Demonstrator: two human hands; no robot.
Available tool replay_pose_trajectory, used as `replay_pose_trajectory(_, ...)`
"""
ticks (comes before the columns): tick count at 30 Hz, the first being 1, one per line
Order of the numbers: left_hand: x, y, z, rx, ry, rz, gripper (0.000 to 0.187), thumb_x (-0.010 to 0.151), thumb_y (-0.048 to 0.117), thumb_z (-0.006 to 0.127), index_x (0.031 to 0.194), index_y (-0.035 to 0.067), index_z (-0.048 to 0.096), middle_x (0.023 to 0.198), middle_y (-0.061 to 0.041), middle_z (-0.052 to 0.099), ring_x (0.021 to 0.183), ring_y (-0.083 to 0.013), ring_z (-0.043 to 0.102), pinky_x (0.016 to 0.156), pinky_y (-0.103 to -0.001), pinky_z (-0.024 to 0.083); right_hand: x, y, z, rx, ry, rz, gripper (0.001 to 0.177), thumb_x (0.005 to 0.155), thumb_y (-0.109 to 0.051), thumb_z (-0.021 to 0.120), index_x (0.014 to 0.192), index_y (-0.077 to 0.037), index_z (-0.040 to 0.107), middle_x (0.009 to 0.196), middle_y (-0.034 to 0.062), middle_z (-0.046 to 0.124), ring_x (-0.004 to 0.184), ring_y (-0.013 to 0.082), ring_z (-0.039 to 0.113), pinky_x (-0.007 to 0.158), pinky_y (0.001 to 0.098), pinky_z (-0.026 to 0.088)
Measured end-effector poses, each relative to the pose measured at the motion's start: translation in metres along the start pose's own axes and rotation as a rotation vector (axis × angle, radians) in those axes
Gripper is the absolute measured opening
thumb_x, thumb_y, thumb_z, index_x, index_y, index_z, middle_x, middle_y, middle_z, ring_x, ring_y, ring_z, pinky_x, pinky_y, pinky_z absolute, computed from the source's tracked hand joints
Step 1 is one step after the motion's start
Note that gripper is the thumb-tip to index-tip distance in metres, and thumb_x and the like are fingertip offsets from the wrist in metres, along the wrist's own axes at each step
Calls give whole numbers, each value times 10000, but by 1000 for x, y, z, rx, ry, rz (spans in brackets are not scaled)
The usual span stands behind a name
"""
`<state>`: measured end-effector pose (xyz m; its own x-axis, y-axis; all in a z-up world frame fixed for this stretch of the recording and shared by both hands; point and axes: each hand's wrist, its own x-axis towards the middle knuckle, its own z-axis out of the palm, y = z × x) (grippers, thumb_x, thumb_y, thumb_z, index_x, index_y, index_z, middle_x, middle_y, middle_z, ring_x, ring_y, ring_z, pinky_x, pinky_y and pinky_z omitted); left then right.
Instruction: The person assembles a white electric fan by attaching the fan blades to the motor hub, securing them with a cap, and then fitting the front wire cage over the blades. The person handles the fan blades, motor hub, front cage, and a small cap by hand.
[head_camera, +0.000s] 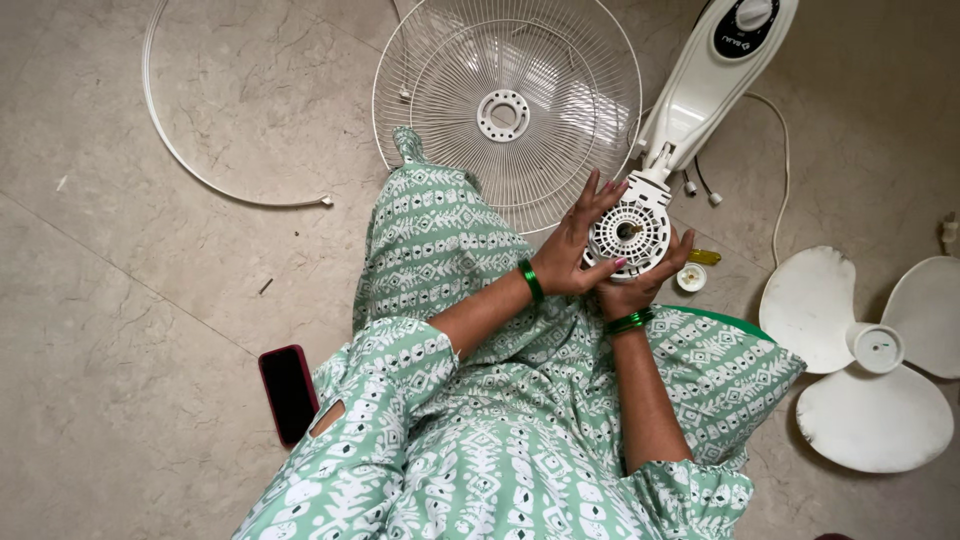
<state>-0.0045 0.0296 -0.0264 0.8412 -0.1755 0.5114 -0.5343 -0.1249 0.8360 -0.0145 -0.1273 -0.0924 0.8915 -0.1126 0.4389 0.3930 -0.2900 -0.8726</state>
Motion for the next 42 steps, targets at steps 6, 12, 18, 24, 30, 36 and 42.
replay_pose_trajectory(6,-33,13,-11,-50,179,-239,1028,944,240,683,1660,62,-33,1468,-140,630,1534,-312,461,1341,-461,288,-1,-1,-3,-10,-12,-30,1490,633,-221,1044,1649,-103,-40,1567,175,411,1445,337,531,1283,453,452)
replay_pose_trajectory(12,-45,20,-23,-42,267,-409,909,944,285,704,1664,108,177,1221,-160,647,1253,-310,619,1179,-483,422,-1,-4,-3,36,-31,-8,1526,623,-286,1063,1653,-109,-49,1547,172,405,1421,324,525,1257,440,454)
replay_pose_trajectory(18,-8,8,-11,381,71,-68,1157,833,382,768,1644,188,-33,1646,-297,355,1581,-394,226,1313,-576,139,0,1,-3,-24,-26,-5,1466,675,-251,1048,1651,-108,-36,1576,175,410,1414,314,542,1247,439,473)
replay_pose_trajectory(24,-35,-13,9,128,175,-161,1047,933,430,706,1623,130,-23,1426,-144,457,1399,-308,332,1248,-522,210,0,0,-3,-23,-24,-17,1449,692,-230,1034,1663,-118,-35,1570,175,411,1404,311,547,1267,443,479)
replay_pose_trajectory(30,-59,-24,-5,29,257,-621,974,948,540,697,1633,42,215,906,-95,473,851,-218,484,1006,-424,479,1,-7,-5,-16,-47,-15,1509,618,-229,1061,1654,-120,-31,1580,182,410,1432,336,545,1263,450,473)
replay_pose_trajectory(36,-16,-4,-7,403,91,-54,1377,734,501,842,1615,83,-131,1627,-227,296,1503,-386,308,1254,-571,141,2,-1,-1,-78,-7,-65,1390,694,-171,1005,1647,-95,-4,1546,180,422,1410,330,542,1246,447,460)
replay_pose_trajectory(42,-3,-10,0,349,-21,-69,1383,759,492,830,1662,110,-145,1601,-165,459,1545,-325,389,1309,-557,154,1,13,1,-97,21,-43,1251,827,-174,945,1650,-67,9,1554,183,430,1414,316,558,1231,436,489)
